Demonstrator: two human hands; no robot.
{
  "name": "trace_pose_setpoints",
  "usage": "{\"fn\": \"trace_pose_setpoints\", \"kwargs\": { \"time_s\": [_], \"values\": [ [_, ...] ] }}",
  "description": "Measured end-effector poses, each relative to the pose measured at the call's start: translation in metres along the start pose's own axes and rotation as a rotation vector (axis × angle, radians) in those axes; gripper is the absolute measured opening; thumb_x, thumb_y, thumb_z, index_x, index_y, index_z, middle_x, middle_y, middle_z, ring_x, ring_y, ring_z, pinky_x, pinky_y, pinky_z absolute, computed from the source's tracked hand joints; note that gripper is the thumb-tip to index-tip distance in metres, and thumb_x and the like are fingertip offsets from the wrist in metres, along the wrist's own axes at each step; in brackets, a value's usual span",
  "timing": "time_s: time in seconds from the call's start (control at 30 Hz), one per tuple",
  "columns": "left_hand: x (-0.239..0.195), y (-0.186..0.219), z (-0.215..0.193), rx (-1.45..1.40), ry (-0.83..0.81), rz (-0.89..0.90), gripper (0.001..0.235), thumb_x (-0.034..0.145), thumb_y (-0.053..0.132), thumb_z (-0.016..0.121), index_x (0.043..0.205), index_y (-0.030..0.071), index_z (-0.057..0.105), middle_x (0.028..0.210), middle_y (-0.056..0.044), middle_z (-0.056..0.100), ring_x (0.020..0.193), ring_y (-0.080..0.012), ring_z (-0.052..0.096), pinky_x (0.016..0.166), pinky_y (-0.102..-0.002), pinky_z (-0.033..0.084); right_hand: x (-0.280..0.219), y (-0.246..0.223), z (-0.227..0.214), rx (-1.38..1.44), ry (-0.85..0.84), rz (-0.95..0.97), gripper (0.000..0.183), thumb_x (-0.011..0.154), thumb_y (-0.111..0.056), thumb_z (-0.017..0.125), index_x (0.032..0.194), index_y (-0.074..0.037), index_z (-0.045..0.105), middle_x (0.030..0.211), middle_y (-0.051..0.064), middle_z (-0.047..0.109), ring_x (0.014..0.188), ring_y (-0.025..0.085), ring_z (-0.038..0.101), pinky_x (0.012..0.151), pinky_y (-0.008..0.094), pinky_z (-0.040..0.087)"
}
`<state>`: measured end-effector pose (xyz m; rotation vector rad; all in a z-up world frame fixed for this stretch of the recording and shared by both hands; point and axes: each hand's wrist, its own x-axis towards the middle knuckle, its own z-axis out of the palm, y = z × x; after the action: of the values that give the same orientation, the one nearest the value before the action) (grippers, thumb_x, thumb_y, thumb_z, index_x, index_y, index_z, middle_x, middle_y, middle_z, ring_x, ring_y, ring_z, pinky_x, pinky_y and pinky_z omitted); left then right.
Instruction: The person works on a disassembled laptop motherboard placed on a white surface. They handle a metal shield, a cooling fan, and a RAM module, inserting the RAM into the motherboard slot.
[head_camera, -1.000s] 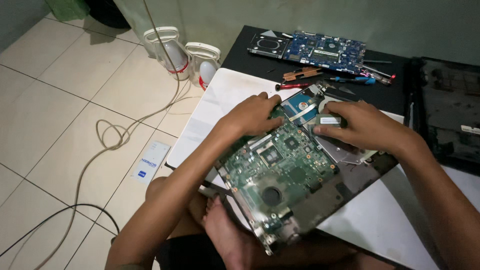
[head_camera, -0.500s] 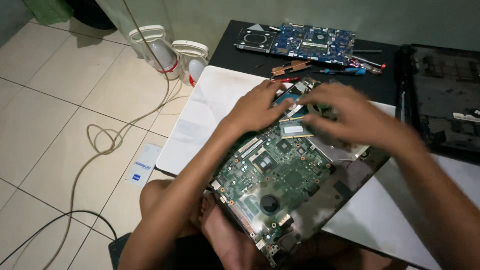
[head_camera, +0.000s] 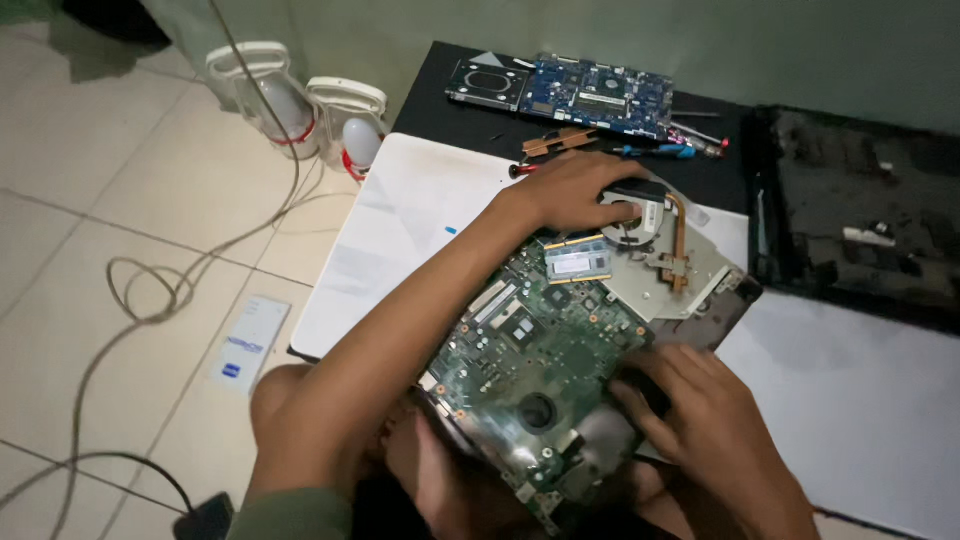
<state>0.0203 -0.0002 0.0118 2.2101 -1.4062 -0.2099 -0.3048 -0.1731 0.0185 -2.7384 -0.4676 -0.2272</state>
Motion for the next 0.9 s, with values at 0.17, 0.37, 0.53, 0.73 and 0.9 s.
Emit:
{"fn": "trace_pose_setpoints", "kwargs": {
  "time_s": [0.17,0.37,0.53,0.73,0.9],
  "values": [
    [-0.006,-0.009,0.002,0.018,0.063,0.078,0.075,0.111,0.069,0.056,0.167,0.018,0.061,0.164,-0.021,0.071,0.149,-0.0455,0.066,0.11,-0.063,0.051,-0.024,-0.007,0.008,-0.052,0.105,0.049,0.037,0.105,-0.037,0.081,0.136,-0.018,0.078,0.137,0.001,0.079,0.126,0.026,0.074,0.103,0.044,0.054],
    [-0.026,-0.021,0.004,0.053,0.106,0.032,0.076,0.114,0.07,0.053,0.166,0.015,0.06,0.162,-0.022,0.071,0.153,-0.0447,0.061,0.123,-0.064,0.041,-0.017,0.033,0.001,0.104,0.087,-0.072,0.038,0.098,-0.036,0.09,0.129,-0.016,0.084,0.146,0.01,0.076,0.139,0.033,0.072,0.116,0.049,0.052],
    [-0.068,-0.033,-0.006,0.104,0.227,0.055,0.073,0.116,0.07,0.056,0.157,0.01,0.067,0.184,-0.024,0.047,0.168,-0.0463,0.046,0.126,-0.063,0.041,0.003,0.06,-0.016,0.22,0.0,-0.057,0.046,0.091,-0.03,0.093,0.134,-0.014,0.085,0.169,0.017,0.066,0.159,0.038,0.062,0.134,0.055,0.049],
    [-0.101,-0.03,-0.01,0.088,0.204,-0.151,0.09,0.115,0.078,0.04,0.172,0.009,0.055,0.175,-0.026,0.056,0.156,-0.0514,0.052,0.12,-0.064,0.045,0.034,0.085,-0.024,0.213,-0.106,0.017,0.072,0.086,-0.036,0.095,0.152,-0.017,0.076,0.191,0.02,0.044,0.181,0.042,0.033,0.138,0.068,0.038],
    [-0.113,-0.025,-0.006,0.166,0.38,-0.062,0.07,0.124,0.064,0.04,0.165,0.01,0.061,0.16,-0.027,0.07,0.147,-0.0511,0.063,0.137,-0.066,0.029,0.047,0.065,-0.036,0.19,-0.236,0.373,0.104,0.078,-0.049,0.097,0.172,-0.026,0.058,0.193,0.012,0.036,0.178,0.037,0.033,0.137,0.06,0.035]
  ]
}}
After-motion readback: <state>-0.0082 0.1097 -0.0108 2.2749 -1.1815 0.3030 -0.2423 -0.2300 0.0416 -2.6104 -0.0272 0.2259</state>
